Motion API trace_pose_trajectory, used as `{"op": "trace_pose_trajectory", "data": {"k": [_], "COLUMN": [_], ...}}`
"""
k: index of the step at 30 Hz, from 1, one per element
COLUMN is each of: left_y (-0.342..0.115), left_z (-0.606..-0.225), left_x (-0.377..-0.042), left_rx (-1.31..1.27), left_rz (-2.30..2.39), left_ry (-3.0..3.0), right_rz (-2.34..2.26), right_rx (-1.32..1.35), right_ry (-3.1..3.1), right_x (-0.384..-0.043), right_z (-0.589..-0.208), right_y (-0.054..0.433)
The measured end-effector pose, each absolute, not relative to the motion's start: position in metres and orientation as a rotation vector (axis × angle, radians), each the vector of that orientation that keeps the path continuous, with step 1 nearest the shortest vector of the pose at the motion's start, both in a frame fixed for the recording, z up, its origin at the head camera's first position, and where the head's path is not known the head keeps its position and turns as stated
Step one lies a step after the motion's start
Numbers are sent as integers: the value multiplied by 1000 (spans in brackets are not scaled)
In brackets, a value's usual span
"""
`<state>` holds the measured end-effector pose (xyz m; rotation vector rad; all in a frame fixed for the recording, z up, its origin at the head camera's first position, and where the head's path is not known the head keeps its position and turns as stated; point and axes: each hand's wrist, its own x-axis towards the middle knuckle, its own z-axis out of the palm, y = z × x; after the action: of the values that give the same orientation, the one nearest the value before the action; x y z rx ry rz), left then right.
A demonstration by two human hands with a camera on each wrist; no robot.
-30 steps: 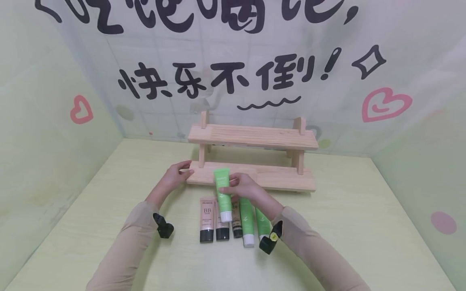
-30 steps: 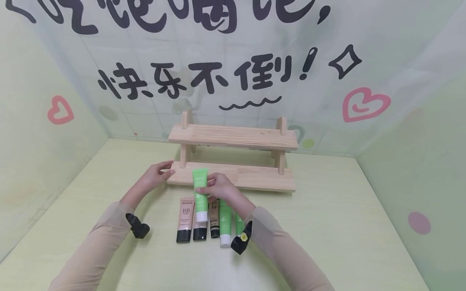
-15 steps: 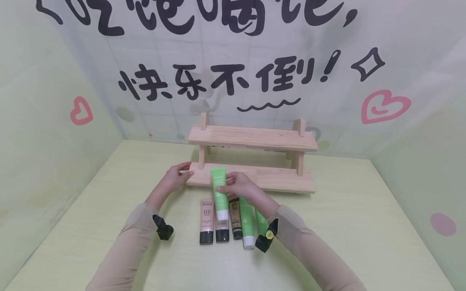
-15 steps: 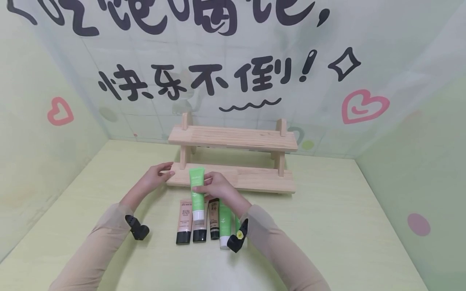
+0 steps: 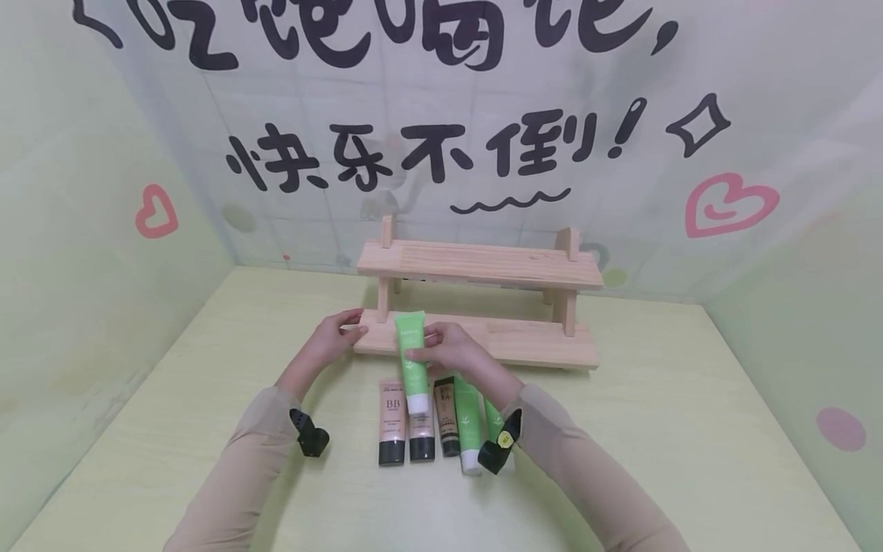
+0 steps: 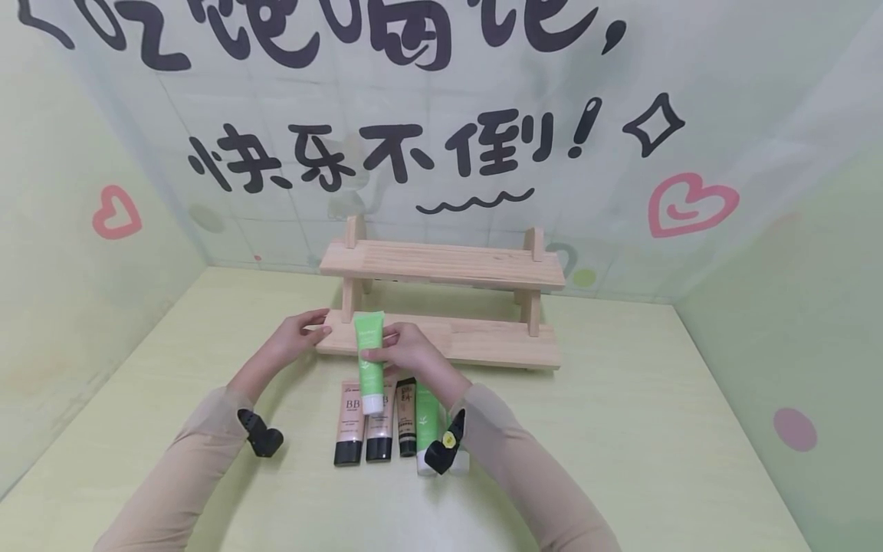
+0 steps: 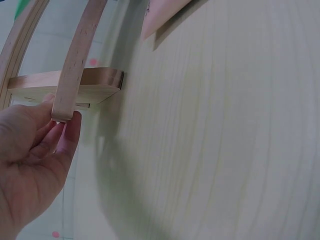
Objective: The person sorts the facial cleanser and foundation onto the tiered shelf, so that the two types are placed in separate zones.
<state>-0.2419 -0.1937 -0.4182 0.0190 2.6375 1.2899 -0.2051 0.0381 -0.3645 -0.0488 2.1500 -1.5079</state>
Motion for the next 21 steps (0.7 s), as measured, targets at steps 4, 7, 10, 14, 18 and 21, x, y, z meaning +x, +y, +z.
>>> {"op": "trace_pose_trajectory", "data": {"k": [4,7,10,14,18,21], "left_y": [-193,-193,-194,-194,-194,-195], "left_z": [-418,-419,-419,-418,-417,-417], "left_x": [-242,-242,-242,-241,-241,-241], "left_rx": [1,-4,4,13,23,29], "left_rz": [1285,1280,1284,1299,1303,1301], "left_ry": [2634,2633,2631,2623,2626,2625], "right_rz": [-1514,-1517,-1520,-1524,-1535,-1545], "right_rx": [-50,-59,-57,-55,-50,-59], "right_ry": [2155,2160,2163,2157,2150,2145], "right_x": [-207,-208,-208,-210,-212,-213], "right_z": [-365,-364,-364,-363,-363,-363], "right_y": [36,35,35,34,34,35]}}
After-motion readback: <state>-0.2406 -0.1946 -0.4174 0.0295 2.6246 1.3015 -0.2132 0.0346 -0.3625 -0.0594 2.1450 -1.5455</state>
